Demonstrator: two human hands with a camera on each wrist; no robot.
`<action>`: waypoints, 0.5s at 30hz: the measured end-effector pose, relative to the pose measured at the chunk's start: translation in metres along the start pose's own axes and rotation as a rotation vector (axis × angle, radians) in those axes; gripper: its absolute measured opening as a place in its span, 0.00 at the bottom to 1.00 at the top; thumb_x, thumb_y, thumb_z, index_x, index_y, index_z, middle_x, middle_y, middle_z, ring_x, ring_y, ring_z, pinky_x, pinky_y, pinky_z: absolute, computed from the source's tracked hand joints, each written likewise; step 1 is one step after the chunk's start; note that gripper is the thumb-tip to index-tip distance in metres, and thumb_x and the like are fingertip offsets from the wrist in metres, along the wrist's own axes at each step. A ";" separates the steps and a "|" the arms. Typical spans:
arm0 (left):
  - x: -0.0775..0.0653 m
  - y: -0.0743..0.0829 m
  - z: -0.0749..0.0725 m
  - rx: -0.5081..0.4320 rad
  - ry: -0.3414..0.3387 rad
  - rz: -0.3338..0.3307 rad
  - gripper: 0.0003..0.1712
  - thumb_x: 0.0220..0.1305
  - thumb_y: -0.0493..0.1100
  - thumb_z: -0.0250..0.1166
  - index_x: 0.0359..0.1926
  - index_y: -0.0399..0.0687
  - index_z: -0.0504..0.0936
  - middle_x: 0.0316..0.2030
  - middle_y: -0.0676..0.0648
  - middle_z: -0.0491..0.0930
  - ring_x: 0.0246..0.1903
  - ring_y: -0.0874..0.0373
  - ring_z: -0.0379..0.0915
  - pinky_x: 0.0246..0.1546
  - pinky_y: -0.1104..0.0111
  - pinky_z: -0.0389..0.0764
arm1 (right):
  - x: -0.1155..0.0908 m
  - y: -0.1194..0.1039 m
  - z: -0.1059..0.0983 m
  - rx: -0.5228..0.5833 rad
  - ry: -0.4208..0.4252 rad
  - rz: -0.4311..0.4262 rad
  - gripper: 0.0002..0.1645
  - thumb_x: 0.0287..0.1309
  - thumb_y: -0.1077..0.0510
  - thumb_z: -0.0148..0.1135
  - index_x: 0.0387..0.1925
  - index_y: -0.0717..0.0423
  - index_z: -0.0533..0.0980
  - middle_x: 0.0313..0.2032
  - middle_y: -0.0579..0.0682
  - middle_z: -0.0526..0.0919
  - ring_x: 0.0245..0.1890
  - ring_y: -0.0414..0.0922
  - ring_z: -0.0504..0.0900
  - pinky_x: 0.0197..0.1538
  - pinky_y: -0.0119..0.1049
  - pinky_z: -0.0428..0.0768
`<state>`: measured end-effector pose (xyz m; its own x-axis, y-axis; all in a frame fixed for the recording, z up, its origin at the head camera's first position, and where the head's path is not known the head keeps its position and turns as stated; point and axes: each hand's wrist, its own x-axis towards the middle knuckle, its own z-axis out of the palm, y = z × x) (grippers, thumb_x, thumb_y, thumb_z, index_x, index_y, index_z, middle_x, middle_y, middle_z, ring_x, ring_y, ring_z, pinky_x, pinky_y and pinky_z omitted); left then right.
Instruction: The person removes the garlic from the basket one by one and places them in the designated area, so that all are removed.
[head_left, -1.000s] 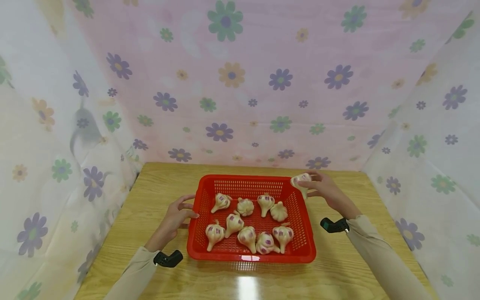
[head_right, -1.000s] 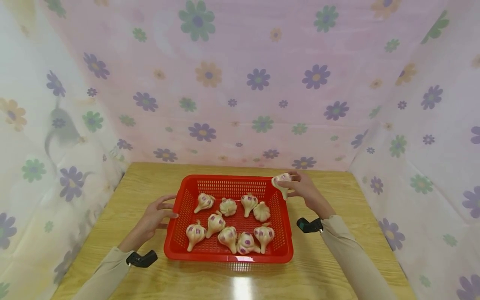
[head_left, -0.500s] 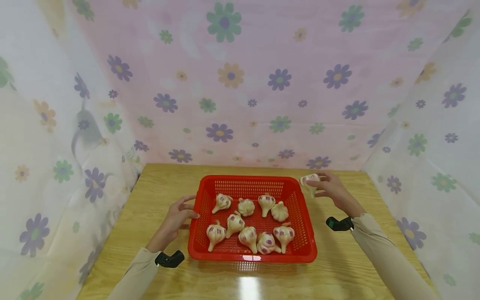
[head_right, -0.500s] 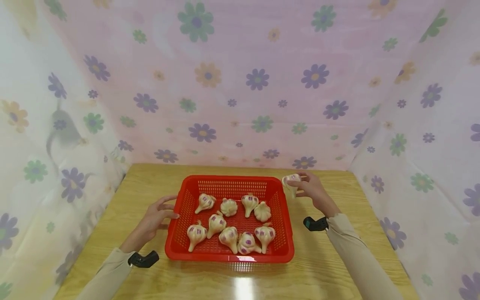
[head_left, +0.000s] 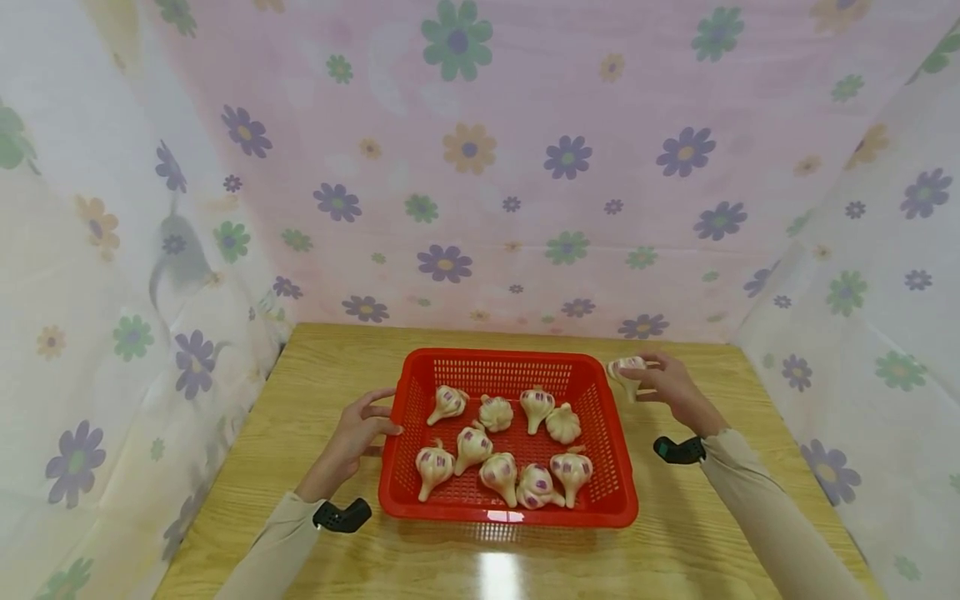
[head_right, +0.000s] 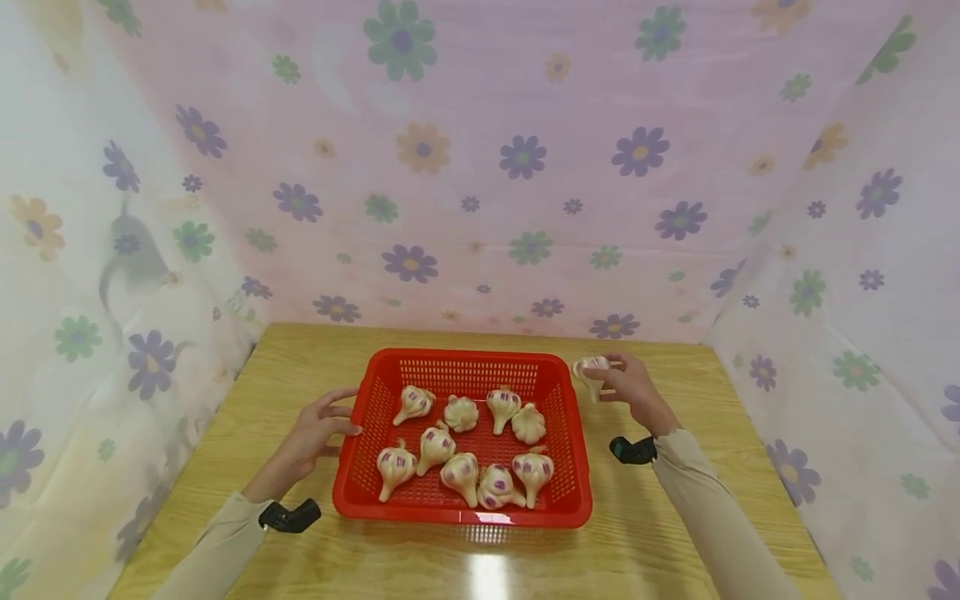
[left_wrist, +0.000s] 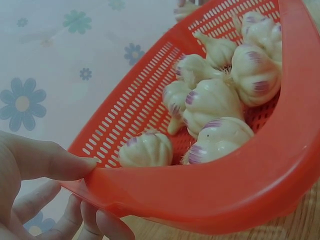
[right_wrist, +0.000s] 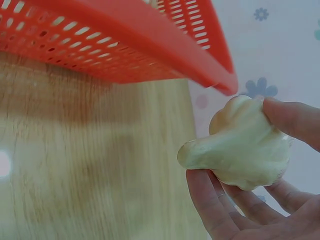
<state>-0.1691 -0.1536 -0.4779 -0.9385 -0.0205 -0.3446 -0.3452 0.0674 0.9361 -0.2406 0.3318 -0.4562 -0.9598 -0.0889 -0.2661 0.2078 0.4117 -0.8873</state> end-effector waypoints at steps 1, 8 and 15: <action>0.000 0.000 0.000 0.000 -0.001 -0.001 0.38 0.49 0.29 0.65 0.63 0.51 0.69 0.47 0.37 0.72 0.34 0.50 0.78 0.28 0.55 0.82 | 0.001 0.002 0.000 -0.004 0.002 0.003 0.49 0.60 0.44 0.61 0.69 0.68 0.49 0.62 0.70 0.60 0.54 0.66 0.71 0.50 0.53 0.77; 0.002 -0.002 -0.001 -0.003 0.010 -0.008 0.38 0.48 0.29 0.66 0.62 0.52 0.70 0.47 0.38 0.73 0.34 0.50 0.77 0.27 0.55 0.82 | 0.007 0.015 0.004 -0.014 0.017 0.024 0.49 0.58 0.44 0.62 0.67 0.68 0.52 0.60 0.69 0.62 0.52 0.61 0.74 0.51 0.56 0.74; 0.003 -0.002 0.000 -0.007 0.011 -0.014 0.38 0.48 0.29 0.66 0.62 0.53 0.70 0.47 0.39 0.73 0.35 0.50 0.77 0.29 0.55 0.82 | 0.013 0.027 0.005 -0.028 0.027 0.058 0.53 0.57 0.41 0.62 0.67 0.70 0.49 0.58 0.69 0.65 0.46 0.58 0.76 0.52 0.54 0.75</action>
<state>-0.1709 -0.1537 -0.4809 -0.9335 -0.0322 -0.3570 -0.3584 0.0604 0.9316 -0.2467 0.3378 -0.4858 -0.9512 -0.0400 -0.3059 0.2579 0.4410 -0.8596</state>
